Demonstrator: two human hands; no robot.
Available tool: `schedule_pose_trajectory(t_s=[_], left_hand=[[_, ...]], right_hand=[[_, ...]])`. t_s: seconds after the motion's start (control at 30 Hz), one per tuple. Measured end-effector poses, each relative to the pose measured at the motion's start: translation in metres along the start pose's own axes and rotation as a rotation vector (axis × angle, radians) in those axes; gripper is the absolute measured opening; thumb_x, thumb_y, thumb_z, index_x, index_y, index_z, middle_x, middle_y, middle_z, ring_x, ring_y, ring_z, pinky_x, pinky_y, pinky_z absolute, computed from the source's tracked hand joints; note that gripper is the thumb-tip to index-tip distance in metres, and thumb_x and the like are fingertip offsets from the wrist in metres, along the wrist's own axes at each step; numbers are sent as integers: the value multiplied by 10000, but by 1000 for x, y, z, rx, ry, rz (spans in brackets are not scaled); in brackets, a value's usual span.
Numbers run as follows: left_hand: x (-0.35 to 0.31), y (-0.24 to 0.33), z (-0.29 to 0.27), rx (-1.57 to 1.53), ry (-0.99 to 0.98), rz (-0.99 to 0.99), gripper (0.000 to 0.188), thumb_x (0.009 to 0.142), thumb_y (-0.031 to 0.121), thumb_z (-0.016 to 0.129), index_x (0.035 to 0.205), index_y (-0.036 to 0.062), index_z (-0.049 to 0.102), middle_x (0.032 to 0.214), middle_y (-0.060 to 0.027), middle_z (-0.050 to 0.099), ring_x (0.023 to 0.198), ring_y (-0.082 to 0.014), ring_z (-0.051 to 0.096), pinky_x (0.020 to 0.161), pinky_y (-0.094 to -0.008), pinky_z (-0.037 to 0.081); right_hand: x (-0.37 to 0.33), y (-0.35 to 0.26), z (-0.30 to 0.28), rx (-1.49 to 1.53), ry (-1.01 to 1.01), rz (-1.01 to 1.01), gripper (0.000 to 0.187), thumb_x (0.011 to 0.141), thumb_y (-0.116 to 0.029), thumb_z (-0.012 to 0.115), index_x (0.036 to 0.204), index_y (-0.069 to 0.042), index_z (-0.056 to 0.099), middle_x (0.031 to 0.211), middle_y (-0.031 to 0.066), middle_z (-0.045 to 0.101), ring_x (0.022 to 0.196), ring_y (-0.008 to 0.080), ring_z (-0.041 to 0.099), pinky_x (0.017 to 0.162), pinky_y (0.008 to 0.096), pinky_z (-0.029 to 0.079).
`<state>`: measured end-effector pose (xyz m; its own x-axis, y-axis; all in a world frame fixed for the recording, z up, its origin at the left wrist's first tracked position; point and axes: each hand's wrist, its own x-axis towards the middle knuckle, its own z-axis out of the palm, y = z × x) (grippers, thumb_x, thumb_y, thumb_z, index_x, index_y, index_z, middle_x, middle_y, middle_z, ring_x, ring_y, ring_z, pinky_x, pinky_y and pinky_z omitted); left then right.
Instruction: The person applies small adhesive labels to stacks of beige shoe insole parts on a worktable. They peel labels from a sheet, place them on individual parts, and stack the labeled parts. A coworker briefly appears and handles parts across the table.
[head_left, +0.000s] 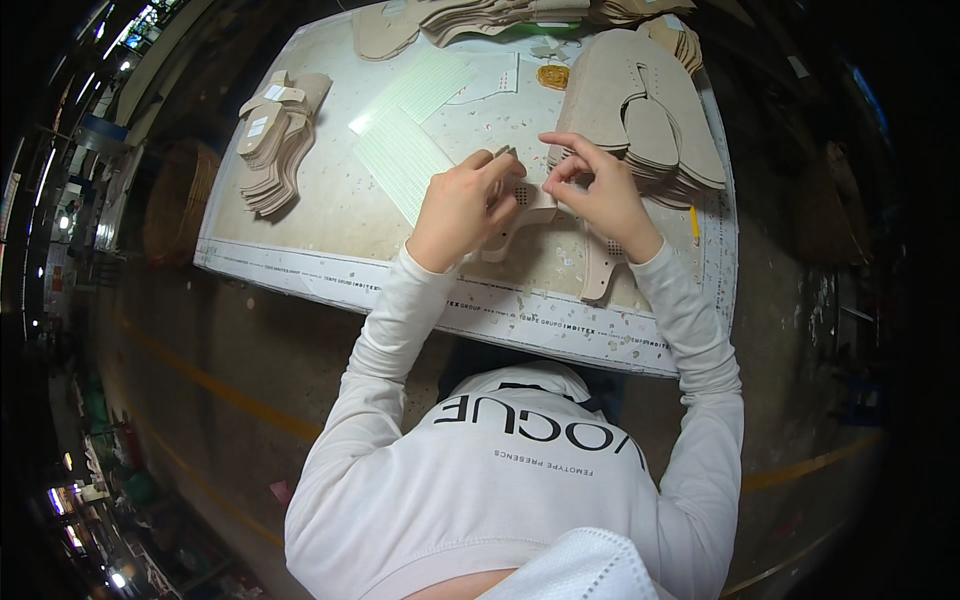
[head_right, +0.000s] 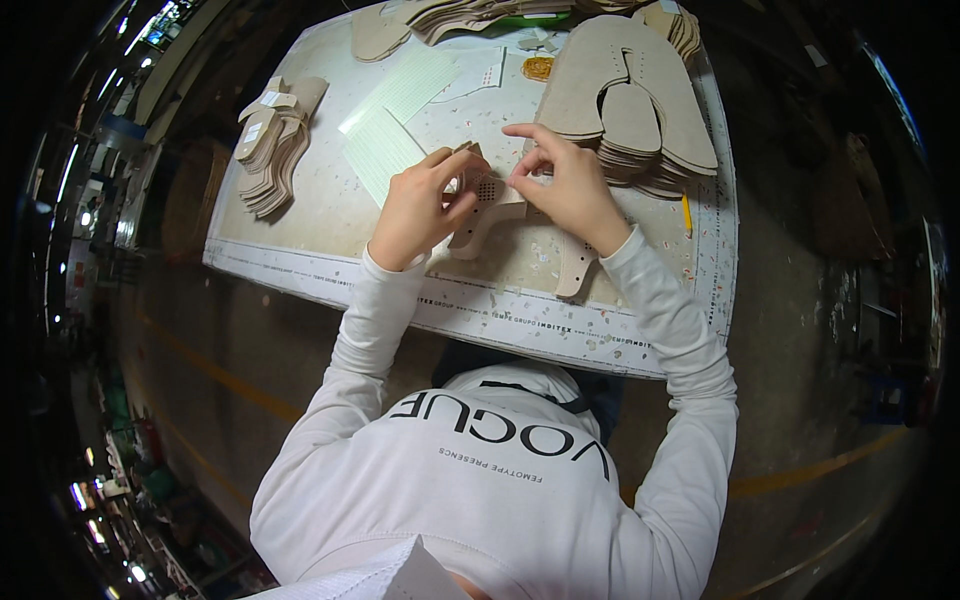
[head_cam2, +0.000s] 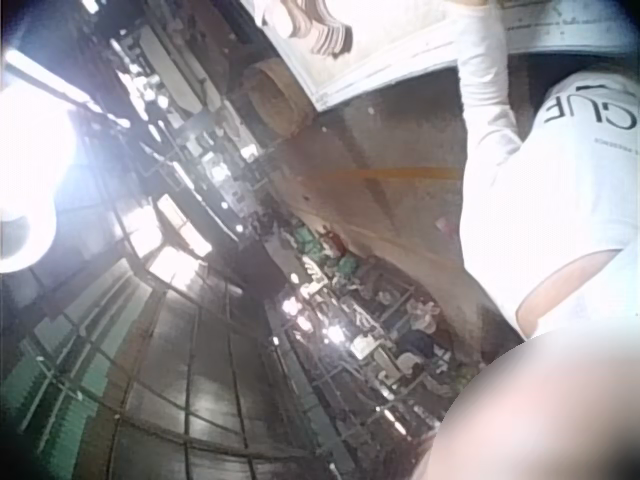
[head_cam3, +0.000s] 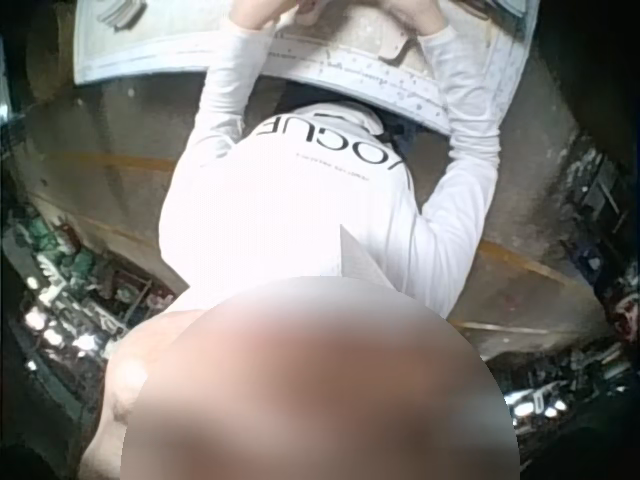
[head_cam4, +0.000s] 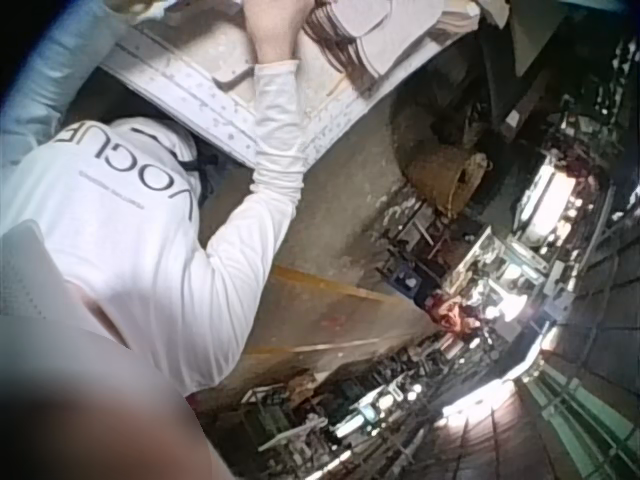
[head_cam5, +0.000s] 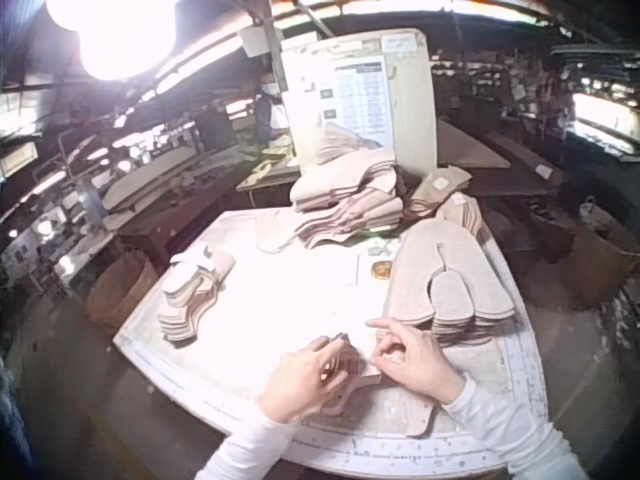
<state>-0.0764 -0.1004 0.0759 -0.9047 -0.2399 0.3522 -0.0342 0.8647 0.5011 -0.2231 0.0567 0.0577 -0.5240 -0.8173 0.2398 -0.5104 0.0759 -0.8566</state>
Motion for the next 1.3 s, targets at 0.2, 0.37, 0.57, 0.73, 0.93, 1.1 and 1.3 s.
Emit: schedule_pose_trajectory(t_s=[0.2,0.37,0.57,0.73,0.93,1.1,1.3], left_hand=[[-2,3,8,73,51,35,454,688,238,848,1069,122,628,944,-54,655,730,-276,686,661,-356,557],[-3,-1,7,65,17,25,451,695,191,833,1091,123,629,956,-62,663,729,-274,687,646,-346,561],[-1,-2,3,-65,76,-44,392,718,132,803,1070,118,632,940,-51,665,706,-247,681,608,-339,556],[-4,6,8,145,35,-3,356,727,121,792,1050,117,644,924,-51,670,719,-248,685,610,-335,556],[-2,-6,0,-18,-2,13,367,733,93,769,1075,124,638,908,-52,676,695,-225,673,603,-337,557],[1,-6,1,-143,72,-73,284,755,90,697,1031,135,646,868,-77,669,670,-259,663,606,-359,533],[1,-5,0,-69,52,-3,271,740,130,712,1005,141,661,849,-83,660,668,-280,667,614,-373,530]], right_hand=[[-9,-10,27,-509,163,-225,594,773,-61,716,1333,-217,592,772,8,649,755,196,617,671,343,525],[-5,-8,22,-615,266,-267,439,803,-78,698,1222,-198,652,758,16,628,785,210,644,652,363,552],[1,-3,14,-289,207,-195,422,767,-114,750,1180,-180,689,772,-47,708,784,171,611,713,303,519],[-10,-3,26,-543,183,-135,459,806,-83,708,1258,-154,662,895,51,734,784,201,658,793,290,530],[7,7,-2,397,49,93,474,907,-43,637,1373,-77,560,1026,76,700,854,110,653,824,245,528],[0,4,-2,593,-109,153,574,840,43,676,1384,-71,530,1101,76,564,848,94,649,804,229,534],[2,-3,20,79,-34,-112,688,755,94,654,1387,-145,522,1065,101,533,745,149,684,718,273,559]])
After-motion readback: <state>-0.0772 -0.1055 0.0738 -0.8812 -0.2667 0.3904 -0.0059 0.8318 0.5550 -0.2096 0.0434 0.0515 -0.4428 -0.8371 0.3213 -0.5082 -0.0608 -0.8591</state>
